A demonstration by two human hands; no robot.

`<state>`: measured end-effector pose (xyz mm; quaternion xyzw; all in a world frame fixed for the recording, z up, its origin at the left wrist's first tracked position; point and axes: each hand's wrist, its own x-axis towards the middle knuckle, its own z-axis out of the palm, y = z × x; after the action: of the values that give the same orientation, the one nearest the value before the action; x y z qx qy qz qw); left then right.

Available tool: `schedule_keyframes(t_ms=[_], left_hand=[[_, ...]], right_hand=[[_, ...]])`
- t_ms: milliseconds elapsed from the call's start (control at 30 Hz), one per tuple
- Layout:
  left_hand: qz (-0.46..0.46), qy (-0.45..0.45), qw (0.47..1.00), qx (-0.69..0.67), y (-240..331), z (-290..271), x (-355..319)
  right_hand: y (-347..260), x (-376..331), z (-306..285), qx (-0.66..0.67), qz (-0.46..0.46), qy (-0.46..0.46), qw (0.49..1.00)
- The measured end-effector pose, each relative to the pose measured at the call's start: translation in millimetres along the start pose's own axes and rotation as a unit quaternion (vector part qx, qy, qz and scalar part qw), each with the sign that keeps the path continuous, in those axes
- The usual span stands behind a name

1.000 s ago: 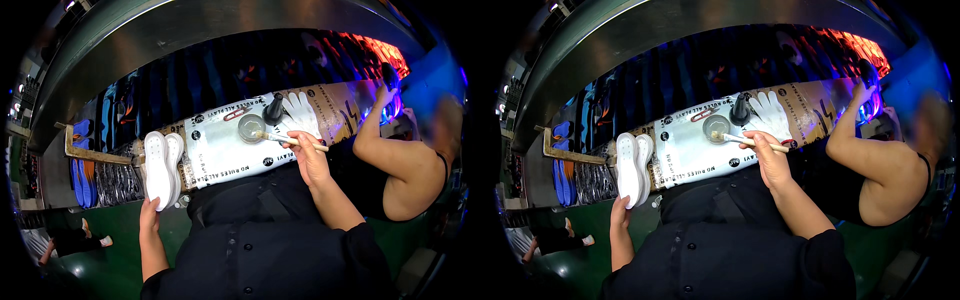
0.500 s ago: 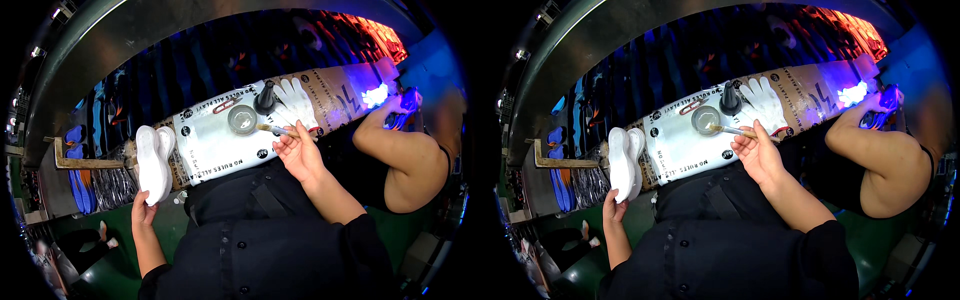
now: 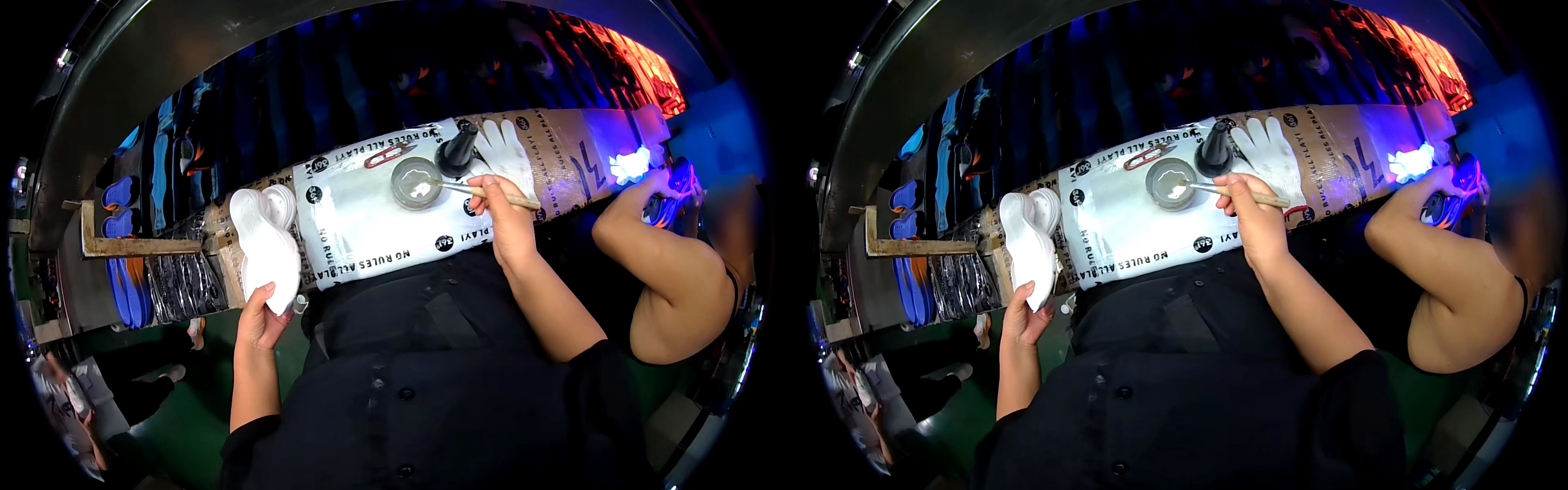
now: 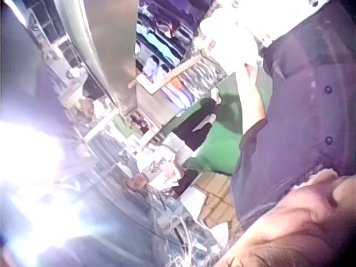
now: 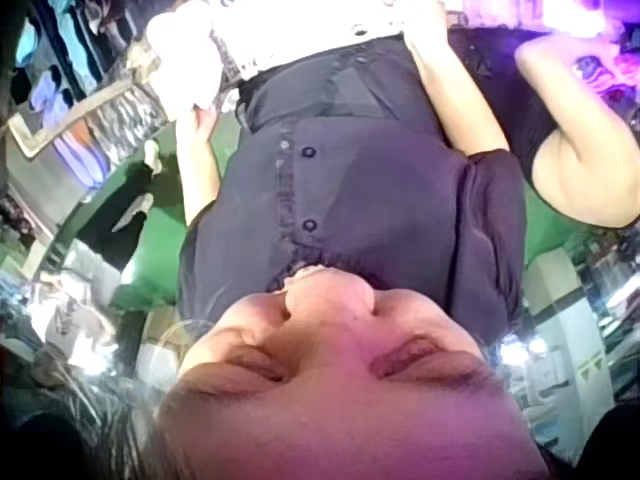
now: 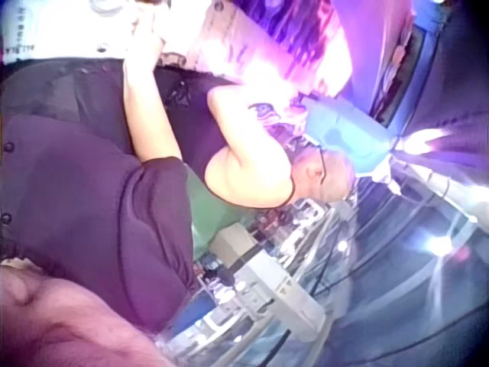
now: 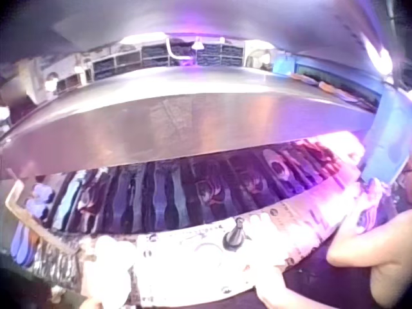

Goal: The person applies adhesive to the inner edges of various shoe outsoles using a small brush, taking them from a stack and placing them onto a moving conveyor belt after coating.

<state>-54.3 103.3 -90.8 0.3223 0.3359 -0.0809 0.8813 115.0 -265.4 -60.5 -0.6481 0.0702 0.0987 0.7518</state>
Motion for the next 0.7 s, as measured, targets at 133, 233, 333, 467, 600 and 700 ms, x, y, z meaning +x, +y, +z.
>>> schedule_keyframes(t_ms=[133, 233, 333, 467, 600, 700], left_hand=[[0.002, 0.022, 0.995, 0.099, -4.4, 9.0, -0.8], [-0.001, 0.026, 0.995, 0.092, -3.8, 8.9, -0.6], [-0.006, 0.017, 0.996, 0.087, -2.5, 7.3, 1.4], [-0.008, 0.024, 0.998, 0.049, -3.7, 17.8, 2.8], [0.007, 0.035, 0.999, 0.037, -3.5, 18.1, 3.8], [0.026, 0.008, 0.998, 0.056, -3.3, 28.4, 0.1]], right_hand=[[2.6, 18.0, 14.8, -0.206, -0.113, -0.046, 0.971], [8.2, 27.6, 22.7, -0.275, -0.179, -0.068, 0.942], [15.8, 33.2, 24.6, -0.293, -0.182, -0.071, 0.936], [7.6, 28.2, 23.4, -0.313, -0.173, -0.059, 0.932], [-2.7, 24.9, 21.2, -0.27, -0.186, -0.03, 0.944], [0.6, 24.0, 20.7, -0.314, -0.234, -0.055, 0.919]])
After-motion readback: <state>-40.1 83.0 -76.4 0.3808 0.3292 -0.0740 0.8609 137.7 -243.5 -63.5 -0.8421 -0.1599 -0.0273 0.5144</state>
